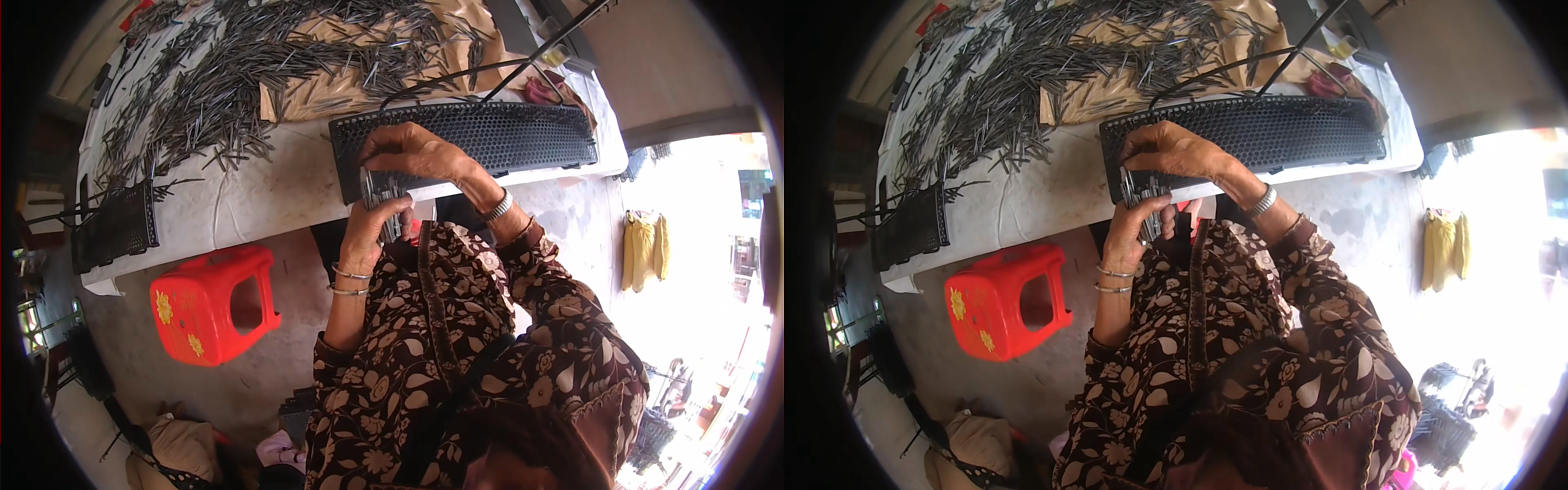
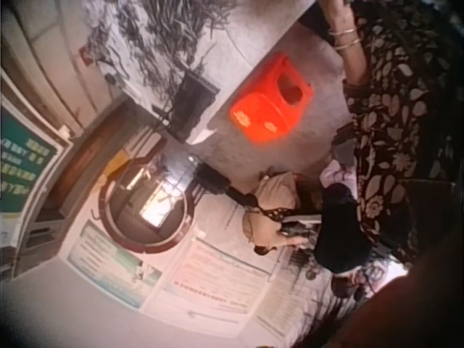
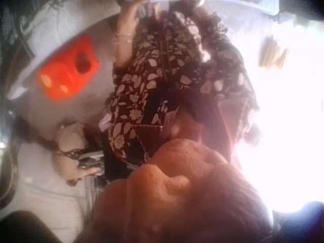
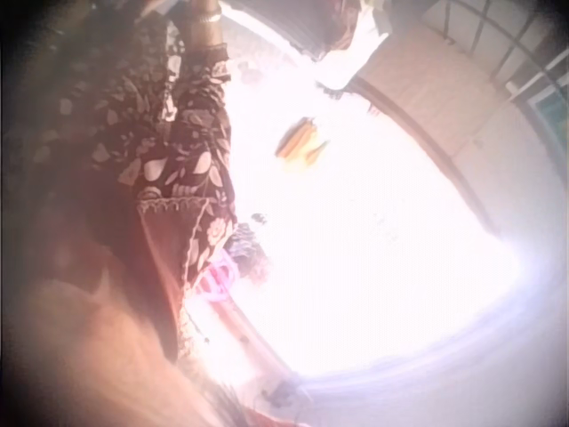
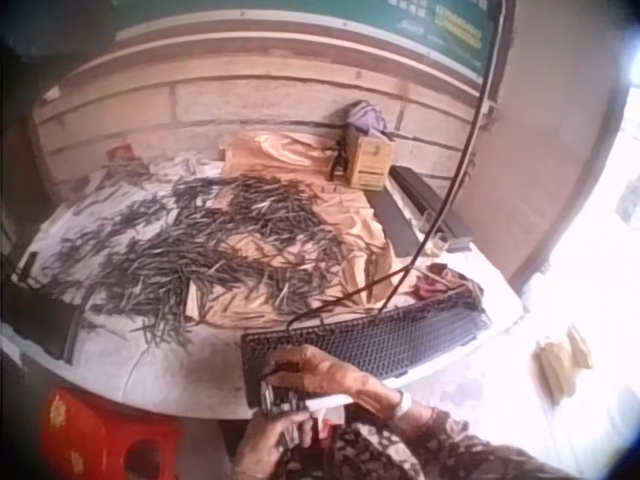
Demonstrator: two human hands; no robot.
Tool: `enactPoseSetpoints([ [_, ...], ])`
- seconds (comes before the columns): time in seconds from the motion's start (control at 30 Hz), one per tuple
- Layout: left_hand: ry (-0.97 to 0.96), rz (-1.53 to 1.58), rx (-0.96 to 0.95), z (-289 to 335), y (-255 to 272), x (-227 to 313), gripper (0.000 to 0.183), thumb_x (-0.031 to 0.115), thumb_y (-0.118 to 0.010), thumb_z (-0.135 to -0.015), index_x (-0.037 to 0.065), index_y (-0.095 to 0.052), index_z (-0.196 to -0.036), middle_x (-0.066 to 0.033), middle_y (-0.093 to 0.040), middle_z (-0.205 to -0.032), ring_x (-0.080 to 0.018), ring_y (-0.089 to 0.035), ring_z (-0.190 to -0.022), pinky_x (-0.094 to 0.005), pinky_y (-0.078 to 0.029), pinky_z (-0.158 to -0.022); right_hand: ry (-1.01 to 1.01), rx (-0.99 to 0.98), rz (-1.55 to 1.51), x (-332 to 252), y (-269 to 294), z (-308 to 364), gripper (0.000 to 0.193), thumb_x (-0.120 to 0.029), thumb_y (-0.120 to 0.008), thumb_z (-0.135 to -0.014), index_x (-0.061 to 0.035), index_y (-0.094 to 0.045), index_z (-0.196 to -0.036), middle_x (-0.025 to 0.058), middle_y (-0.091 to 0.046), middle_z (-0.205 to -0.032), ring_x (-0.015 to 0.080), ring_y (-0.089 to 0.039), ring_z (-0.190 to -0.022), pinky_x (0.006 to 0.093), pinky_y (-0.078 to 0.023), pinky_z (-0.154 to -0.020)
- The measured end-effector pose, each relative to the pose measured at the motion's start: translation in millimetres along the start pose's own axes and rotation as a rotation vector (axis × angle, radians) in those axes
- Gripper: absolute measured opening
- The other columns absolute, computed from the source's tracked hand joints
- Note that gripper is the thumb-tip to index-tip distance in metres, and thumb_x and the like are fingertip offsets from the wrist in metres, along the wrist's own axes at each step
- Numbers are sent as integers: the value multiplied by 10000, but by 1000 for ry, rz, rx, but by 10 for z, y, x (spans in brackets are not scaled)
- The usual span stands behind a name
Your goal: The person sorts and organizes small metal rods on a workbench by hand.
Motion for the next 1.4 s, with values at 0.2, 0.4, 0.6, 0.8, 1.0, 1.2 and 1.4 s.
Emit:
enactPoseSetpoints([
  [0.2, -25, 8, 55, -64, 42, -43, 148, 135, -673, -866, 4, -608, -886, -71, -606, -675, -167, -577, -540, -293, -476, -488, -96, 37, 121, 89, 45, 11, 198, -127, -634, -895, 14, -662, -1031, 66, -686, -910, 118, -622, -844, 278, -508, -790],
  [0.4, -74, -43, 91, -78, 95, 6, 153, 135, -680, -863, 2, -619, -908, -73, -614, -679, -165, -586, -542, -296, -488, -497, -93, 145, -12, 134, 86, 14, 180, -122, -615, -901, 11, -652, -1017, 59, -682, -870, 104, -616, -803, 264, -505, -728],
  [0.6, -35, -19, 92, -80, 118, -49, 171, 148, -696, -855, 1, -632, -915, -72, -629, -684, -166, -592, -537, -291, -487, -486, -116, 496, 192, 7, 383, 66, 131, -107, -622, -897, 7, -626, -960, 74, -683, -793, 136, -642, -703, 276, -507, -621],
  [0.8, -17, 6, 162, -52, 95, -44, 143, 109, -720, -818, 4, -642, -876, -60, -636, -712, -150, -583, -574, -279, -466, -493, 258, 738, 583, -88, 362, -85, 130, -112, -658, -879, -10, -591, -926, 151, -679, -794, 298, -681, -735, 366, -521, -619],
  [1.0, -25, 25, 164, -37, 109, -40, 141, 111, -719, -821, 3, -643, -874, -60, -639, -713, -152, -583, -569, -280, -467, -489, 223, 698, 615, 49, 299, -227, 139, -118, -664, -869, -20, -580, -920, 153, -659, -804, 353, -653, -754, 393, -515, -633],
  [1.2, -23, 47, 127, -55, 104, -29, 160, 134, -704, -847, 4, -622, -892, -78, -636, -694, -168, -601, -540, -285, -488, -483, 266, 670, 656, 5, 246, -233, 143, -117, -667, -862, -20, -581, -921, 160, -644, -803, 363, -638, -734, 411, -505, -626],
  [1.4, -24, 48, 110, -65, 105, -55, 172, 137, -704, -849, 0, -616, -906, -79, -634, -697, -164, -600, -548, -288, -492, -490, 264, 685, 638, 23, 272, -249, 129, -118, -674, -854, -30, -607, -921, 147, -642, -795, 349, -644, -745, 410, -518, -648],
])
Point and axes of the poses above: each hand's wrist, its own z-axis away from the middle knuckle, its own y-axis out of the back of the hand, x = y × z, the point moved 8 cm from there along -z, towards the middle knuckle
